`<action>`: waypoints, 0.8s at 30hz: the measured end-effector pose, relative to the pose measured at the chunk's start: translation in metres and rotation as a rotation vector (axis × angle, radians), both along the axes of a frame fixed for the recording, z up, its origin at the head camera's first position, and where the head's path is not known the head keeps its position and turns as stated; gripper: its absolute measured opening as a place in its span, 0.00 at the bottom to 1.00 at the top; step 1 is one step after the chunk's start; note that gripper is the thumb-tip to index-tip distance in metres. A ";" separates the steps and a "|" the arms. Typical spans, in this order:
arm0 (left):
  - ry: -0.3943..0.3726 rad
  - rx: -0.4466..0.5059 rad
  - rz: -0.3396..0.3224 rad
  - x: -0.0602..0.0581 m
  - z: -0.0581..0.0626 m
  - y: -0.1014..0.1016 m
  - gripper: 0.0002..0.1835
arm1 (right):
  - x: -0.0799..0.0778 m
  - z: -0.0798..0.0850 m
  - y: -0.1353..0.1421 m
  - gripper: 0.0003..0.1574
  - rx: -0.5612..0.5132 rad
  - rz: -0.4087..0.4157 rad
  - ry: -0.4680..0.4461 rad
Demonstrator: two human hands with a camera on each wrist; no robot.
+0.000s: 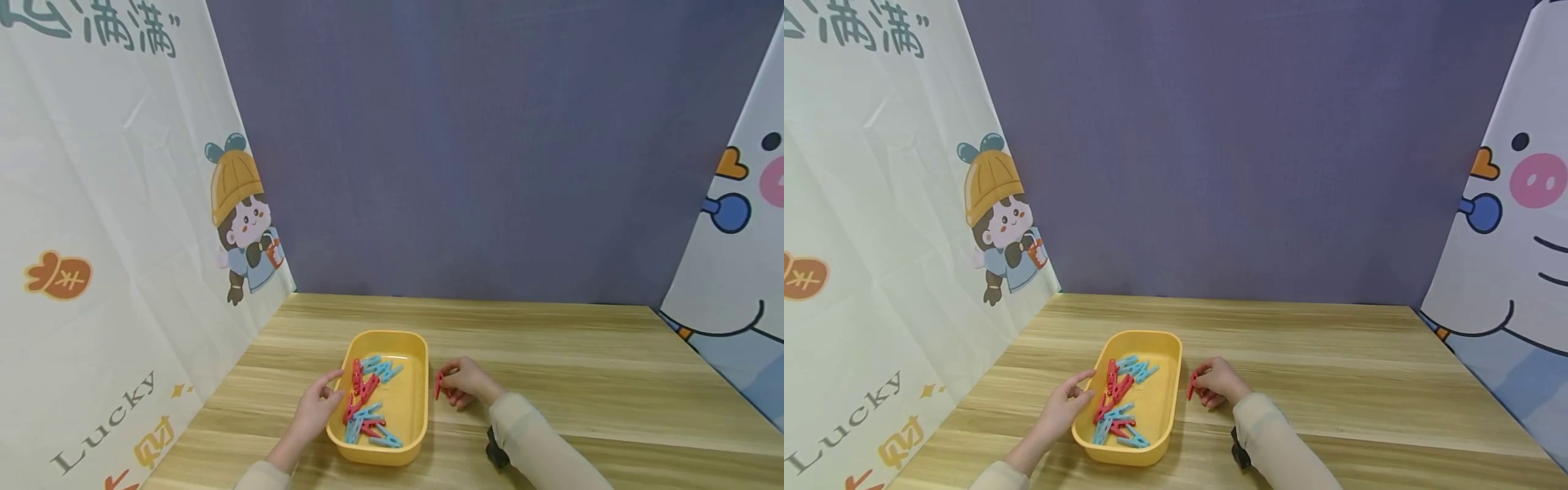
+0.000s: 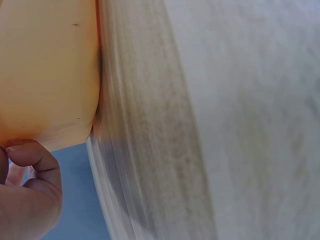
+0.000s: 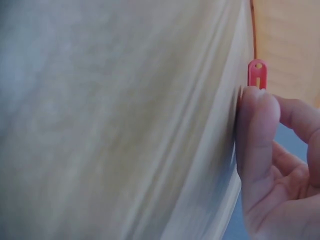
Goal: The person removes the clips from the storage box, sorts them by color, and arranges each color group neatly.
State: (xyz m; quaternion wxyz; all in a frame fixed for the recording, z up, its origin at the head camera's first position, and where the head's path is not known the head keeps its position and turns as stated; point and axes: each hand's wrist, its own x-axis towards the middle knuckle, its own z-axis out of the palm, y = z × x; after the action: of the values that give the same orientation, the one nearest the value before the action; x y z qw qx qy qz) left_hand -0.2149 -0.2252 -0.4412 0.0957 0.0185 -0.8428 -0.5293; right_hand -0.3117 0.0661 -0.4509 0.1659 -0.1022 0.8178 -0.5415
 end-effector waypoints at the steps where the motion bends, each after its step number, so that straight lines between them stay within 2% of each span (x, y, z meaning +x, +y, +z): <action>1: -0.001 0.001 0.000 0.000 0.000 0.000 0.21 | 0.000 0.000 0.000 0.14 0.003 0.000 0.001; 7: 0.000 0.003 0.000 0.001 0.001 0.000 0.21 | 0.001 0.001 0.001 0.15 0.011 0.005 0.004; 13: 0.000 0.003 0.000 0.001 0.001 0.000 0.21 | -0.001 0.000 0.004 0.20 -0.053 0.007 -0.007; 18: 0.002 0.006 -0.002 0.001 0.000 -0.001 0.21 | -0.003 0.004 0.005 0.27 -0.070 -0.013 0.009; 24: 0.011 0.005 -0.003 0.000 0.000 -0.002 0.20 | -0.003 0.011 0.008 0.28 -0.087 0.000 0.037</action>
State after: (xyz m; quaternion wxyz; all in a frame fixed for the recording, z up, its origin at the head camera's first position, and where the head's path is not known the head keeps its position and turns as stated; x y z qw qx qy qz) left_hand -0.2148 -0.2270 -0.4410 0.0995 0.0144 -0.8411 -0.5314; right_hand -0.3152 0.0738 -0.4401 0.1464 -0.1193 0.7965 -0.5744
